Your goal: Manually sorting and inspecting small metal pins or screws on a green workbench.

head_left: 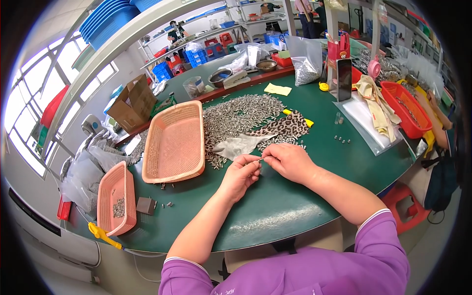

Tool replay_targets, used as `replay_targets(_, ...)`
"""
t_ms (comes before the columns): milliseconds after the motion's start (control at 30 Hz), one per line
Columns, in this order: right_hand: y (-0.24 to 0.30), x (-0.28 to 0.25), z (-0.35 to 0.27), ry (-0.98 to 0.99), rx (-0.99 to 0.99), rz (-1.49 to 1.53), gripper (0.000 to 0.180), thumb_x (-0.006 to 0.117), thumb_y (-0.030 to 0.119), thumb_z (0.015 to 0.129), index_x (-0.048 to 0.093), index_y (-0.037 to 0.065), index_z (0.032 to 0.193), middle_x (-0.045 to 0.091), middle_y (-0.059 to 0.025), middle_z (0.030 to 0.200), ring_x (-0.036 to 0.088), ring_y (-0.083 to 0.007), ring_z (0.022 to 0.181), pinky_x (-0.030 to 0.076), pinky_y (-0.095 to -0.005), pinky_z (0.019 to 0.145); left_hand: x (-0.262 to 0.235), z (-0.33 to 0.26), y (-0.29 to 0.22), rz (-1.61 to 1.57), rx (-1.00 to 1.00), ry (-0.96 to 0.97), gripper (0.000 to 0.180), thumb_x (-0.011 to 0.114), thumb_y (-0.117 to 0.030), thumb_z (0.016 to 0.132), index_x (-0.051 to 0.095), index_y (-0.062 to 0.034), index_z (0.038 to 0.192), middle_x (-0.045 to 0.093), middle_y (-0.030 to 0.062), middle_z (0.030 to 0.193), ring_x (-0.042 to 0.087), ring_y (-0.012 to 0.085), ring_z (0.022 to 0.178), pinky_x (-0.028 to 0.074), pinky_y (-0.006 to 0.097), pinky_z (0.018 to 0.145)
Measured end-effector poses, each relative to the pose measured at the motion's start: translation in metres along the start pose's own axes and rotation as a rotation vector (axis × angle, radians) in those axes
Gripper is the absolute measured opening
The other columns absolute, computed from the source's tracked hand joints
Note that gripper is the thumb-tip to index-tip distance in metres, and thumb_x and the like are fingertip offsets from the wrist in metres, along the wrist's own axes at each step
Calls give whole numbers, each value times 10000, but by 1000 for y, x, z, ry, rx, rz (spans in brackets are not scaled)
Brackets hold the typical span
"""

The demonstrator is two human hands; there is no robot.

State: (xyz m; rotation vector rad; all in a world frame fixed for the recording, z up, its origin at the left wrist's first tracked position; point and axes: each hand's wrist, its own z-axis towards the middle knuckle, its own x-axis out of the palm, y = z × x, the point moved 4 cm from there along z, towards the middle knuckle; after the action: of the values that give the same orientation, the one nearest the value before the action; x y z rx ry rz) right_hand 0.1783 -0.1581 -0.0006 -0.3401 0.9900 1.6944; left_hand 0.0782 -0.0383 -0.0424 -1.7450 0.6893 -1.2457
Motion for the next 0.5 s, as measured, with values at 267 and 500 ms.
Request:
replay_targets(267,-1,1,-2,40,4,-41,109,557,209,825,567,103,850,615,-78,761,600,-277,734,476,-394,644,2,-1,-1,152,50,-16,141,581,-65,844,535,-39,974,552,23,787,501,70,654,417,178,566)
replay_targets(500,-5,6,-4,217,248,141,113,540,183,857,583,79,863,606,-54,639,604,-190,589,481,-312,568,-1,-2,-2,347,93,-29,140,589,-79,845,550,-35,972,540,10,759,483,58,625,376,169,529)
